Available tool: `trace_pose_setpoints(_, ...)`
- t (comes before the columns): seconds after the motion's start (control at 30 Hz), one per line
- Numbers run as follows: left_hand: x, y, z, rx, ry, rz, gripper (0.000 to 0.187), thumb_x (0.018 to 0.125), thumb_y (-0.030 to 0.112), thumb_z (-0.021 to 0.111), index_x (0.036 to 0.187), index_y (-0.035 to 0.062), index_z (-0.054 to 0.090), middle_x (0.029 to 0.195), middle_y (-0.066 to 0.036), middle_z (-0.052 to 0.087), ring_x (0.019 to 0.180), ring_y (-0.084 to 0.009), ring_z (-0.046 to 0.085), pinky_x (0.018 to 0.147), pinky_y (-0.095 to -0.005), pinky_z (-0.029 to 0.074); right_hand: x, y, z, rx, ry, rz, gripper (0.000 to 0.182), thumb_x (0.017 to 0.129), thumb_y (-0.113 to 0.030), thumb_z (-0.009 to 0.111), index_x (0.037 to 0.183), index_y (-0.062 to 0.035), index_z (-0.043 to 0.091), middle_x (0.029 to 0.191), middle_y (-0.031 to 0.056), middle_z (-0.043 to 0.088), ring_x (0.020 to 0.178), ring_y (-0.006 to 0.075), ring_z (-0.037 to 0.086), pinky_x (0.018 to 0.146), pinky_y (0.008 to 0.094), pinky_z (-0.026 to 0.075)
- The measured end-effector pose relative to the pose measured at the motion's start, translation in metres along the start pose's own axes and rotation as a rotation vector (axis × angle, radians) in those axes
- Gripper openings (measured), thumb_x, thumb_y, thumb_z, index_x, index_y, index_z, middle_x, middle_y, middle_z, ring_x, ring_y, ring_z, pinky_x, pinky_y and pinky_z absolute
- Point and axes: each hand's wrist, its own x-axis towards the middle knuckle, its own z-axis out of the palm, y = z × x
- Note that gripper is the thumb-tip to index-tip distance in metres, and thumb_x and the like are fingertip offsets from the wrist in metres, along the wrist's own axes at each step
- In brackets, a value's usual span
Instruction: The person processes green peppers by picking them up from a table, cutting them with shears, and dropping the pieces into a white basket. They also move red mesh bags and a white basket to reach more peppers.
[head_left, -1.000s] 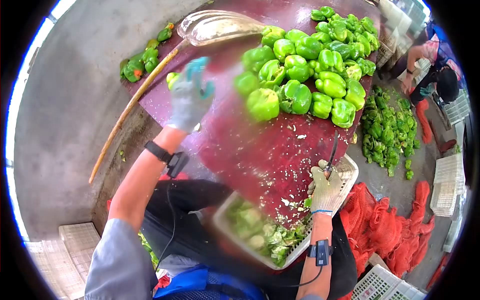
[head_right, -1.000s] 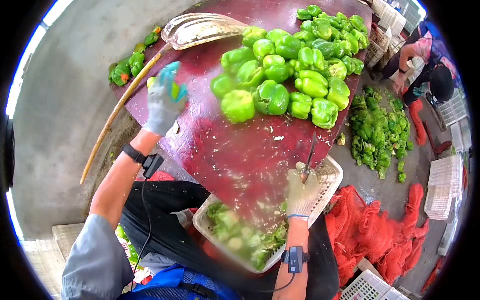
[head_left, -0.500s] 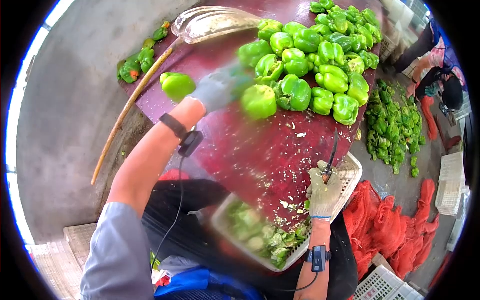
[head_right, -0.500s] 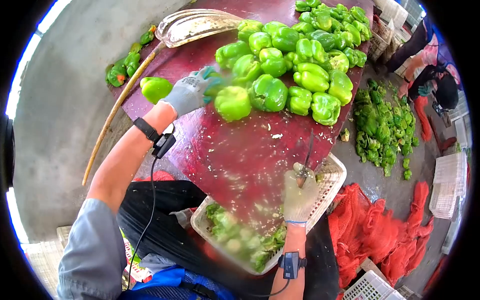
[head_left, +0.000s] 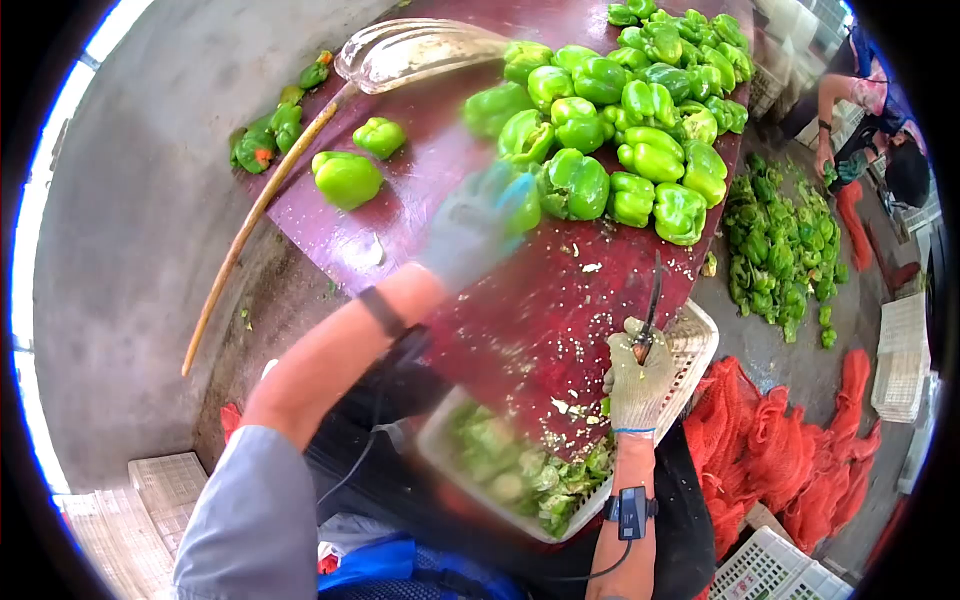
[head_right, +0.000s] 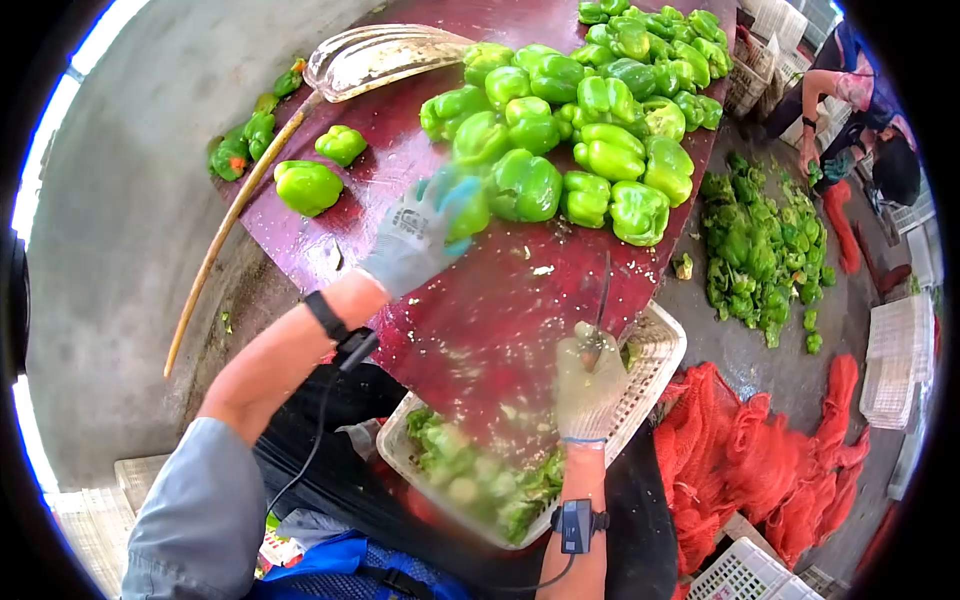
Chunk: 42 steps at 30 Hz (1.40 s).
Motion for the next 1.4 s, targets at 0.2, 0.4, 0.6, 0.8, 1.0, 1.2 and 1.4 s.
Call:
trace_pose_setpoints(0.2, 0.008, -0.003, 0.021, -0.225, 0.080, -0.257, 0.071, 0.096, 0.028, 0.084, 0.161, 0.0135, 0.057, 0.142, -0.014, 0.073, 0.111, -0.0344, 0.078, 0.089, -0.0496, 0.066, -0.001, -0.007, 0.000, -0.024, 0.000, 0.004, 0.034, 0.102, -0.009, 0.080, 0.134, 0.0010, 0.073, 0.081, -0.0009, 0.066, 0.055, 0.0083, 0.060, 0.049, 0.0265, 0.047)
trace_pose_setpoints(0.4, -0.028, -0.009, -0.012, -1.453, -0.252, -0.767, 0.055, 0.108, 0.037, 0.079, 0.154, 0.0106, 0.063, 0.134, -0.006, 0.079, 0.103, -0.0161, 0.080, 0.070, -0.0321, 0.065, 0.002, 0.000, -0.002, 0.009, -0.015, -0.007, 0.036, 0.102, -0.011, 0.080, 0.136, -0.0001, 0.072, 0.085, -0.0002, 0.069, 0.057, 0.0083, 0.061, 0.049, 0.0263, 0.048)
trace_pose_setpoints(0.6, -0.072, 0.019, -0.031, -1.742, -0.286, -0.870, 0.050, 0.109, 0.043, 0.078, 0.147, 0.0115, 0.069, 0.116, -0.003, 0.081, 0.085, -0.0112, 0.076, 0.059, -0.0265, 0.056, 0.007, 0.007, -0.002, -0.011, -0.025, -0.034, 0.035, 0.102, -0.010, 0.078, 0.135, 0.0003, 0.071, 0.086, 0.0001, 0.068, 0.056, 0.0085, 0.061, 0.048, 0.0262, 0.048)
trace_pose_setpoints(0.8, -0.106, 0.060, -0.060, -1.515, -0.249, -0.891, 0.060, 0.104, 0.039, 0.084, 0.151, 0.0048, 0.068, 0.118, -0.003, 0.080, 0.086, -0.0078, 0.074, 0.056, -0.0231, 0.055, 0.015, 0.006, -0.004, -0.146, -0.074, -0.097, 0.023, 0.101, -0.010, 0.076, 0.120, -0.0033, 0.063, 0.079, 0.0001, 0.058, 0.052, 0.0104, 0.058, 0.044, 0.0286, 0.045)
trace_pose_setpoints(1.0, -0.172, 0.084, -0.054, -1.184, -0.054, -0.860, 0.057, 0.108, 0.035, 0.079, 0.151, -0.0008, 0.067, 0.131, -0.014, 0.080, 0.115, -0.0221, 0.078, 0.100, -0.0384, 0.062, -0.064, -0.069, 0.031, 0.163, -0.236, 0.047, 0.018, 0.104, -0.004, 0.075, 0.118, -0.0055, 0.064, 0.084, -0.0021, 0.056, 0.056, 0.0097, 0.061, 0.048, 0.0274, 0.050)
trace_pose_setpoints(1.2, -0.202, 0.096, -0.042, -0.516, 0.240, -0.535, 0.055, 0.111, 0.043, 0.068, 0.148, 0.0015, 0.067, 0.132, -0.026, 0.075, 0.120, -0.0444, 0.074, 0.105, -0.0522, 0.057, -0.144, -0.064, 0.069, -0.306, -0.230, -0.198, 0.021, 0.094, -0.010, 0.078, 0.111, 0.0003, 0.069, 0.082, 0.0051, 0.058, 0.075, 0.0176, 0.056, 0.075, 0.0395, 0.054)
trace_pose_setpoints(1.4, -0.198, 0.101, -0.043, -0.332, 0.244, -0.528, 0.049, 0.113, 0.040, 0.066, 0.146, 0.0043, 0.069, 0.133, -0.027, 0.074, 0.126, -0.0454, 0.071, 0.108, -0.0538, 0.055, -0.168, -0.047, 0.097, -0.474, -0.254, -0.244, 0.021, 0.098, -0.008, 0.069, 0.117, 0.0010, 0.067, 0.084, 0.0168, 0.065, 0.079, 0.0404, 0.069, 0.079, 0.0513, 0.057)
